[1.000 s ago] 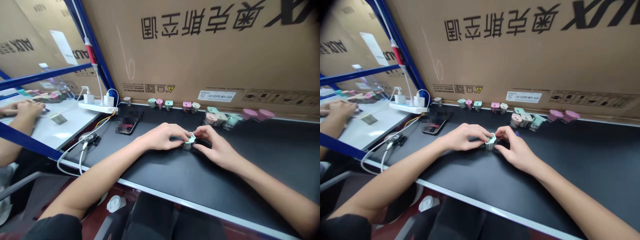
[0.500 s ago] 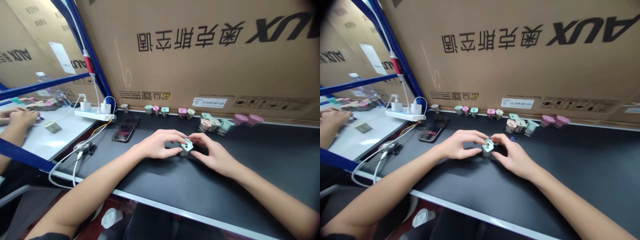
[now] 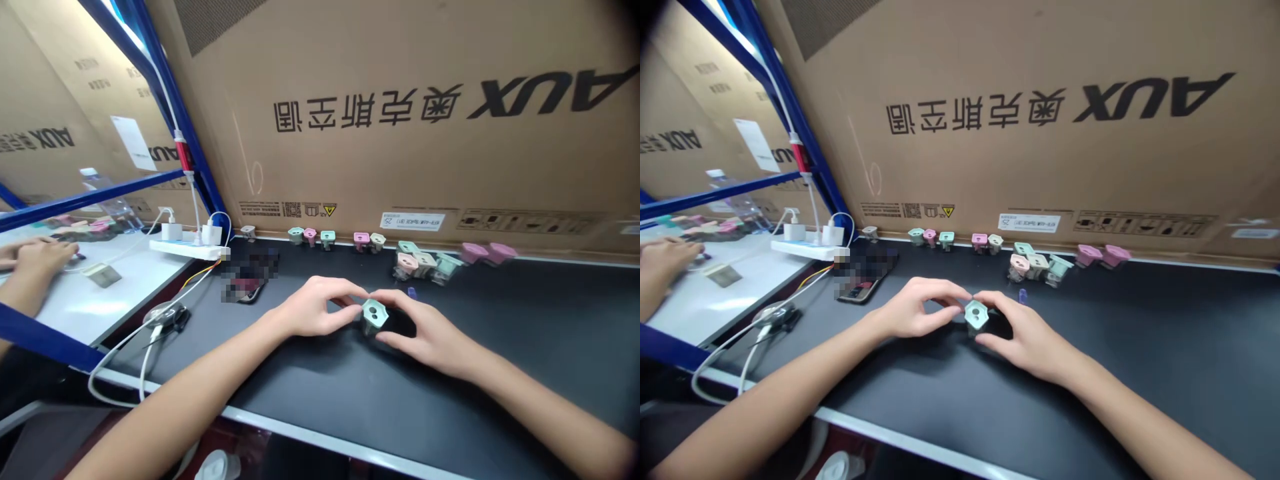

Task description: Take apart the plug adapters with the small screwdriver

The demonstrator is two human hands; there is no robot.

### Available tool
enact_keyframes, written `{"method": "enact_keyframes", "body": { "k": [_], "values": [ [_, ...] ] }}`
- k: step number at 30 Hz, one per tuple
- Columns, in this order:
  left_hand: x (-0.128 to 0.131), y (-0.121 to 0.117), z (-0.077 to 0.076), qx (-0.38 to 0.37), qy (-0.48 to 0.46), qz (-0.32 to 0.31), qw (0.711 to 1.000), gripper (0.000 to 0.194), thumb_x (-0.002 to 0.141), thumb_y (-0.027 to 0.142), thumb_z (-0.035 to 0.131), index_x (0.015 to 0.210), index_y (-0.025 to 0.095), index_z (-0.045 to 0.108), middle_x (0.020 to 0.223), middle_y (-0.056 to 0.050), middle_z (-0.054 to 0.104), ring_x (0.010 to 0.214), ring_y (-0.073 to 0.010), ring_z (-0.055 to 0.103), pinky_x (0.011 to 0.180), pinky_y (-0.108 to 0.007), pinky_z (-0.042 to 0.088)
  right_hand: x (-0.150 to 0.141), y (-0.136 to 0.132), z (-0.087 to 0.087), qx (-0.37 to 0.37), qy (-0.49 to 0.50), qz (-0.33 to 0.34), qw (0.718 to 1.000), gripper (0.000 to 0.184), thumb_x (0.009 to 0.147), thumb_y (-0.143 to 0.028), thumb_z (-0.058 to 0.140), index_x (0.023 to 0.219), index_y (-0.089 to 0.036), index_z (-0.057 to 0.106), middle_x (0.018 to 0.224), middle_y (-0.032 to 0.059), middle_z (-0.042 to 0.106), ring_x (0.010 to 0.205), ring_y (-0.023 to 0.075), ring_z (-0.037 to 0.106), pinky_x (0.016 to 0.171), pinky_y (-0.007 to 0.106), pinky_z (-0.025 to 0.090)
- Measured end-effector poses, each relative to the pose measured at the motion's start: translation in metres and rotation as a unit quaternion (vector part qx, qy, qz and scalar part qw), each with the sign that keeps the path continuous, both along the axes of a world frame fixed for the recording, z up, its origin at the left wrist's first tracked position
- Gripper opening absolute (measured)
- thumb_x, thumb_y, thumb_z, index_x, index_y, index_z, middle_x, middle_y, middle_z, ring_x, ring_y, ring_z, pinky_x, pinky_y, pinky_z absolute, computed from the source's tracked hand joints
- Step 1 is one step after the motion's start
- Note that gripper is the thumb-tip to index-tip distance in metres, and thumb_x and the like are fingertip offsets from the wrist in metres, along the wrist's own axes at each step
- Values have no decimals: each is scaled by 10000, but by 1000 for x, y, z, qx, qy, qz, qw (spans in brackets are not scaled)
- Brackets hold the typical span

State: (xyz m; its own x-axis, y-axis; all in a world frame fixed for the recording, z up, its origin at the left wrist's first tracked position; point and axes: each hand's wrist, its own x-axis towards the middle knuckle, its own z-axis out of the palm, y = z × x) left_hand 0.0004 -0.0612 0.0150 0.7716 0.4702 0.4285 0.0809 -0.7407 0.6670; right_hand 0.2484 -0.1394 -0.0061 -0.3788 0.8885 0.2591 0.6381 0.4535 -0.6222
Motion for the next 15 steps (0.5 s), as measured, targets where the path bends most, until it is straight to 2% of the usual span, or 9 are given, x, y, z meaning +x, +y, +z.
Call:
{"method": "enact_keyframes", "body": {
  "k": [4,9,12,15],
  "values": [
    [3,2,-5,-16,-20,59,998,243,974,278,547,1115,165,709,1043,-81,764,860,-163,759,797,-260,613,-4,-3,-2,-7,-2,-9,1000,611,873,-443,727,1418,-269,513,1412,100,627,1266,290,631,1079,469,517],
    [6,8,-10,-79,-51,131,987,250,992,331,529,1104,172,687,1039,-76,754,821,-173,775,767,-271,631,-6,-4,-6,10,-23,0,1000,532,909,-392,680,1405,-281,522,1410,90,626,1251,281,639,1053,455,537],
    [5,10,-12,-72,-48,148,985,248,986,327,536,1119,184,688,1049,-74,763,824,-174,767,786,-285,632,-4,-1,-9,77,-31,-63,995,515,956,-331,599,1447,-273,454,1435,111,589,1308,287,592,1090,500,504],
    [5,13,-14,-51,-43,165,984,250,978,319,545,1142,194,687,1083,-75,766,885,-185,757,812,-294,627,-2,-1,-7,164,-36,-123,978,516,956,-304,596,1444,-256,435,1455,135,548,1377,308,516,1138,532,448]
  ]
}}
